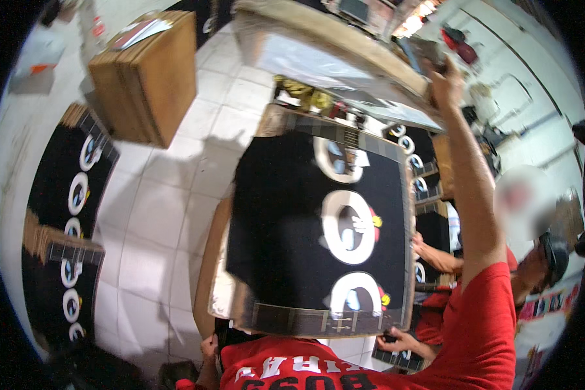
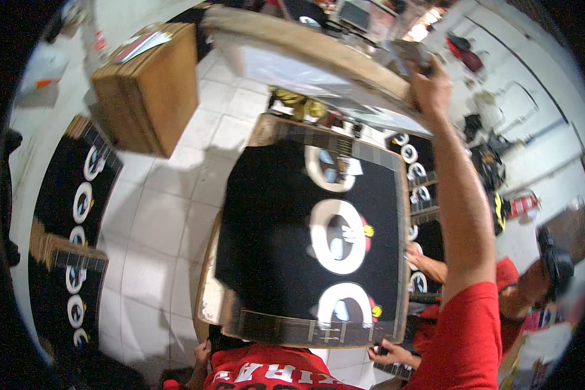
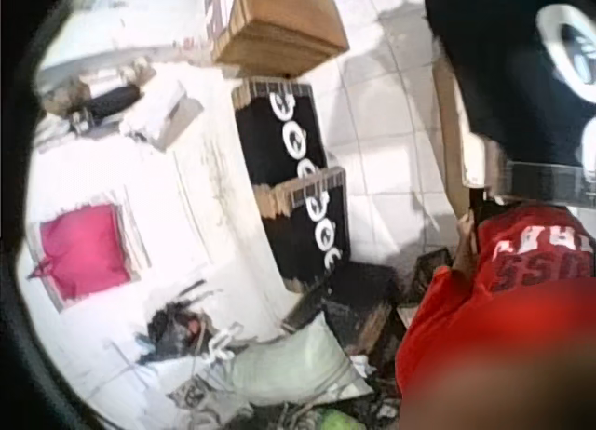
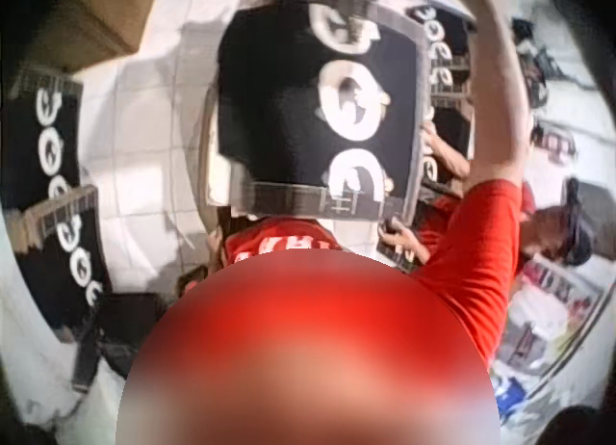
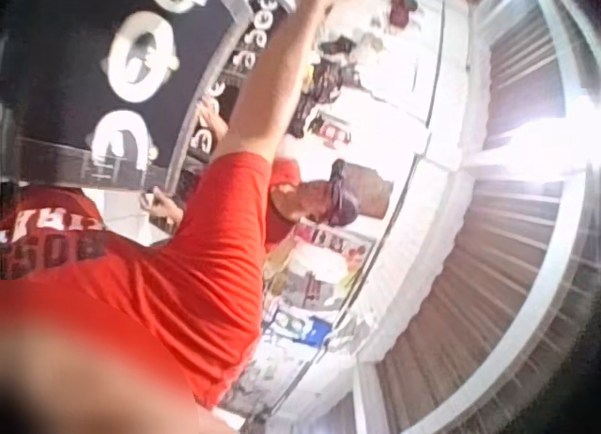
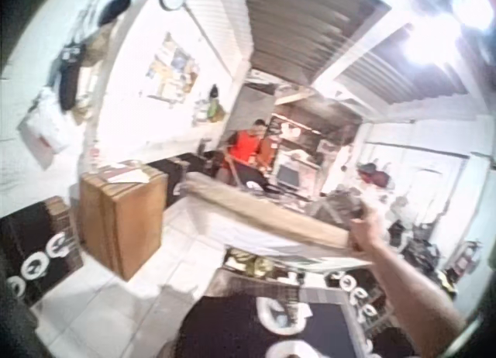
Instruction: The person performs screen printing on black fabric mats. They repeatedly lower a screen frame onto the mat, use a squeegee to pull ink across the mesh, and lift the frame to reveal a printed cartoon face design. The process is repeated multiple times on the same mat.
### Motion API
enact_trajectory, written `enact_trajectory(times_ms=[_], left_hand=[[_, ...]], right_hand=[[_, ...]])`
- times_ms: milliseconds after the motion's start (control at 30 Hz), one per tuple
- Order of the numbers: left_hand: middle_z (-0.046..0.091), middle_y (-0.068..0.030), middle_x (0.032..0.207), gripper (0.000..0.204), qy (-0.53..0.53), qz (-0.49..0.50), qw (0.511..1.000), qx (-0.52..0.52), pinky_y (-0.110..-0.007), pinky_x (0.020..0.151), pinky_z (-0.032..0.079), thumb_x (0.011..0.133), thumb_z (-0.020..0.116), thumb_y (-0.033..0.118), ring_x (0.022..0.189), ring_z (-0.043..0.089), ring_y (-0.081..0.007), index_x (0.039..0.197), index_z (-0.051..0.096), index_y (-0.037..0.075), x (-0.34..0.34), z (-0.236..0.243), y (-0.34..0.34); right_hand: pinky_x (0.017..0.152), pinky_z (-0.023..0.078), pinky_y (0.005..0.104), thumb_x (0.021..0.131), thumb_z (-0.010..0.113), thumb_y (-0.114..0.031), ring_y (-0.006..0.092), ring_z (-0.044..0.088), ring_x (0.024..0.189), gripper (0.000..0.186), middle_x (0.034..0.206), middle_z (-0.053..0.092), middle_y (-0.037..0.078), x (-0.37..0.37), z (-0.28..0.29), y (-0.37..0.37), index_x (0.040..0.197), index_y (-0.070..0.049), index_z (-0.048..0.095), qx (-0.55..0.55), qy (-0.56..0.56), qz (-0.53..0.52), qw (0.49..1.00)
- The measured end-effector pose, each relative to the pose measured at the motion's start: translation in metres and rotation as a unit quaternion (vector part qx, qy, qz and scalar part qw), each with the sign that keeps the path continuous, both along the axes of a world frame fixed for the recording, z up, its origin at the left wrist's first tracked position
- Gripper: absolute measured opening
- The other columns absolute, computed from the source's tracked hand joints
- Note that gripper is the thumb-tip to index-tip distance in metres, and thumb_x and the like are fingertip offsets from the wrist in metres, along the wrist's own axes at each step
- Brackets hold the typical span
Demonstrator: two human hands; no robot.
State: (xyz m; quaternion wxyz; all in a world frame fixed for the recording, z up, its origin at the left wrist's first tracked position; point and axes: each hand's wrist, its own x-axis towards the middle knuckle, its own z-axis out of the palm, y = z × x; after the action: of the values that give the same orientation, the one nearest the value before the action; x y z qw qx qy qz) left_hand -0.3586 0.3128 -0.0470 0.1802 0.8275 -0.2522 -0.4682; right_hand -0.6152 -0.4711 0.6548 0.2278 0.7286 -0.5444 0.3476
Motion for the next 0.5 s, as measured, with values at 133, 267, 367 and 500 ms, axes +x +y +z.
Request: enact_trajectory(times_ms=[133,267,367,500], left_hand=[[0.071,-0.0254,0.095,0.029,-0.096,-0.029,0.986,-0.135,-0.054,0.071,0.052,0.098,0.062,0.029,0.082,0.068,-0.0452,0.114,0.073,0.008,0.014,0.016,-0.012],[0.069,-0.0224,0.112,0.039,-0.239,-0.101,0.962,-0.083,-0.056,0.077,0.053,0.101,0.058,0.027,0.092,0.068,-0.0440,0.136,0.060,0.009,0.028,0.022,-0.024],[0.068,-0.0213,0.112,0.036,-0.188,-0.020,0.980,0.067,-0.054,0.081,0.053,0.104,0.054,0.027,0.096,0.067,-0.0435,0.133,0.058,0.006,0.026,0.028,-0.034],[0.066,-0.0205,0.105,0.026,-0.272,0.039,0.961,-0.023,-0.054,0.081,0.052,0.104,0.054,0.026,0.094,0.066,-0.0431,0.117,0.061,0.005,0.037,0.036,-0.043]], right_hand=[[0.092,0.052,0.0375,0.088,0.078,-0.040,0.0247,0.069,0.106,0.055,0.118,0.074,0.015,0.005,-0.009,-0.042,0.133,-0.011,0.066,0.014,-0.041,0.109,0.993],[0.090,0.052,0.0372,0.090,0.078,-0.041,0.0243,0.071,0.104,0.052,0.114,0.076,0.012,0.012,-0.014,-0.076,0.133,-0.015,0.067,0.017,-0.043,0.067,0.997],[0.090,0.053,0.0374,0.090,0.077,-0.044,0.0237,0.072,0.103,0.053,0.114,0.076,0.011,0.011,-0.012,-0.082,0.134,-0.017,0.067,0.000,-0.023,0.082,0.996],[0.091,0.053,0.0389,0.089,0.076,-0.048,0.0257,0.072,0.104,0.055,0.113,0.076,0.012,0.011,-0.014,-0.074,0.135,-0.019,0.066,0.012,-0.034,0.050,0.998]])
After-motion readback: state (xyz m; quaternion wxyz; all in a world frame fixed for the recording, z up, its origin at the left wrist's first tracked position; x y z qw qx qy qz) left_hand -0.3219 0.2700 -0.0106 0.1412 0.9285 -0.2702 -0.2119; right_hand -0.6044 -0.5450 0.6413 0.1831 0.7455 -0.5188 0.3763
